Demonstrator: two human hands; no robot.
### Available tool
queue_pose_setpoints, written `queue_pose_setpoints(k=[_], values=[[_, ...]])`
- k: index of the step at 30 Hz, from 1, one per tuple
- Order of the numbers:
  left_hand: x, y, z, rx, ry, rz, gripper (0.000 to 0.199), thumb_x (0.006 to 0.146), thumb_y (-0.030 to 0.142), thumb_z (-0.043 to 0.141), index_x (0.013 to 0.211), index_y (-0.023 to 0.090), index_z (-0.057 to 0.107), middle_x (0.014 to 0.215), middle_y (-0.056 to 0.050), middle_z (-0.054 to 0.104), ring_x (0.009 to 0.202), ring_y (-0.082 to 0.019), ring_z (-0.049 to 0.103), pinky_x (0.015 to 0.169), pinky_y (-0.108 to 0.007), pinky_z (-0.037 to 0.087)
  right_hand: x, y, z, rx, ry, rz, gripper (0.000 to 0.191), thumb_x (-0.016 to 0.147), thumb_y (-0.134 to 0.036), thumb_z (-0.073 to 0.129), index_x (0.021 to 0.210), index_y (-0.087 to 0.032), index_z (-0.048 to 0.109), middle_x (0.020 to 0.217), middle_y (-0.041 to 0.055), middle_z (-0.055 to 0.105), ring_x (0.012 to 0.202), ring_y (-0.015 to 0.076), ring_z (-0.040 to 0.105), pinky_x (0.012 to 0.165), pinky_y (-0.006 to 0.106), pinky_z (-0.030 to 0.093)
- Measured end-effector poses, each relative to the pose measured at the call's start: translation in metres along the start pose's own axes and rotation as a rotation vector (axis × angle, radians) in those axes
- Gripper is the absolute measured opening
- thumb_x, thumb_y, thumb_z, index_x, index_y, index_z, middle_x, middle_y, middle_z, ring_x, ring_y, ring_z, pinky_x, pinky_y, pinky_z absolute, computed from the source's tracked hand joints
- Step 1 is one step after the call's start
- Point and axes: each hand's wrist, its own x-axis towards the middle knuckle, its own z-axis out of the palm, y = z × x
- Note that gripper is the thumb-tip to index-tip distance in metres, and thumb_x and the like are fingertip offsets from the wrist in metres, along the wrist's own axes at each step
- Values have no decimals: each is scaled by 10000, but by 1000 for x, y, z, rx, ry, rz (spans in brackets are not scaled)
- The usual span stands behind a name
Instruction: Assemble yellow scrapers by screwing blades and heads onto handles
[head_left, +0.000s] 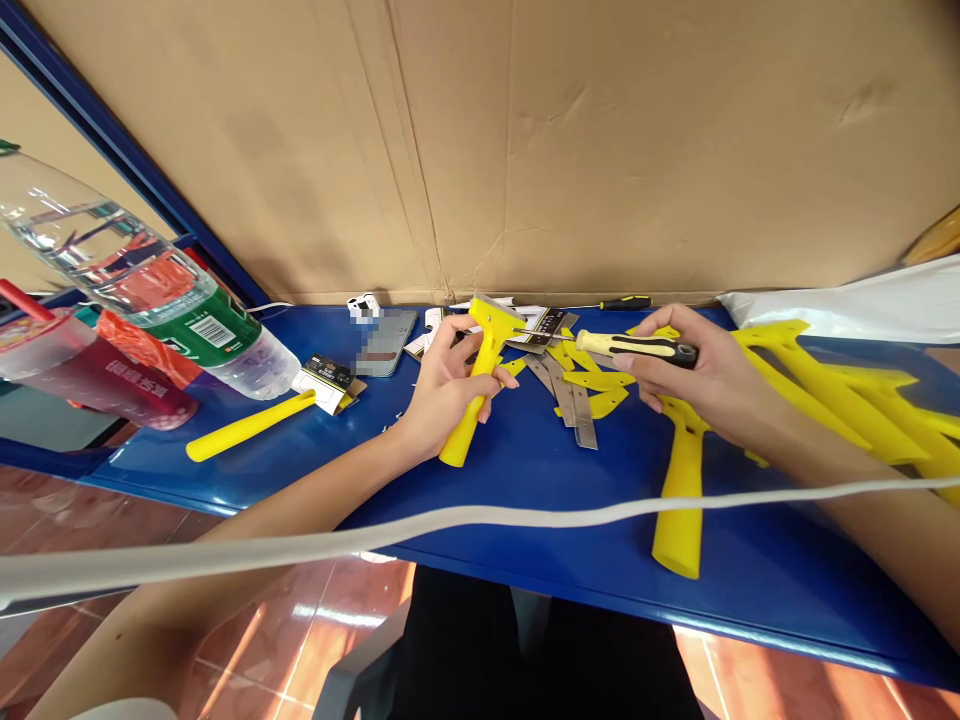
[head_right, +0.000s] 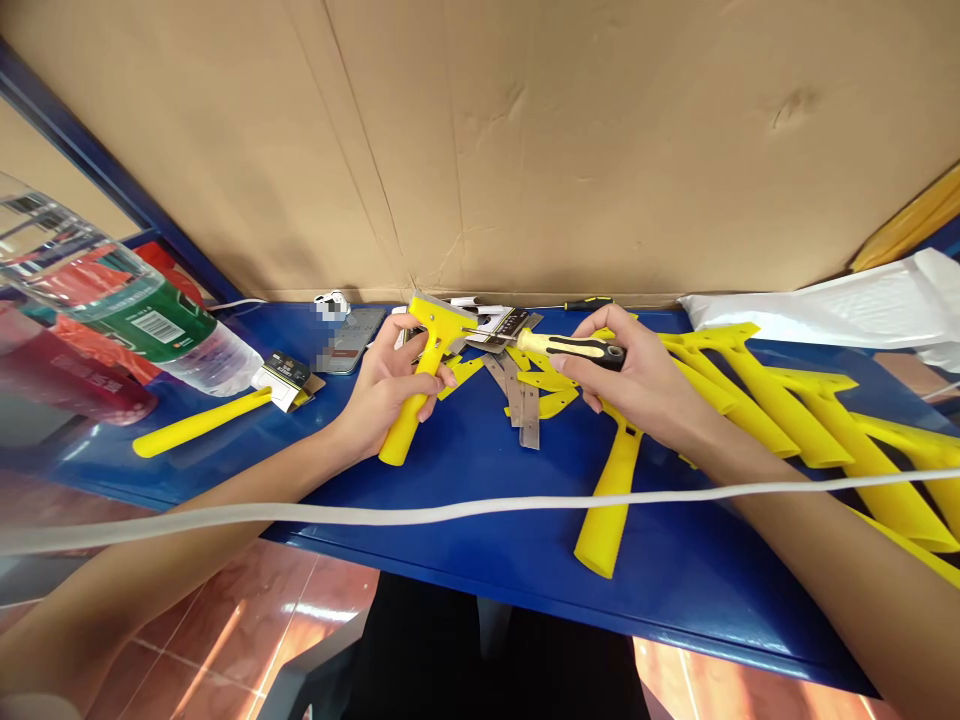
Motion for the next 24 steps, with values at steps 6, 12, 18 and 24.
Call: queue_pose_setpoints(k=[6, 12, 18, 24], values=[[-1, 0, 0, 12, -8, -19, 714, 681, 141, 860, 1239, 307, 447, 1374, -45, 683, 837, -152, 800, 463, -147, 445, -2, -7, 2, -93, 54, -140, 440, 825, -552, 1004, 890, -266, 675, 562, -46, 636, 482, 159, 564, 488, 282, 427], [-1, -1, -1, 35, -33, -6, 708, 689, 140, 860, 1246, 305, 454, 1310, -28, 655, 852, -173, 816, 449, -159, 460, -4, -13, 3, -26, 28, -88, 537, 930, -647, 955, 744, -224, 681, 558, -32, 592, 506, 117, 532, 557, 287, 424], [-1, -3, -2, 38, -51, -10, 705, 690, 121, 862, 1234, 304, 452, 1340, -26, 671, 845, -164, 815, 462, -150, 467, 0, -9, 2, 141, 11, -31, 566, 925, -591, 987, 653, -217, 660, 557, -23, 538, 508, 120, 482, 527, 293, 426], [-1, -5, -4, 47, -78, 14, 693, 711, 119, 874, 1247, 308, 478, 1350, -28, 675, 842, -165, 824, 470, -140, 479, 1, -10, 4, 279, 22, 135, 502, 849, -616, 1032, 711, -202, 783, 504, -6, 512, 464, 129, 460, 463, 288, 375]])
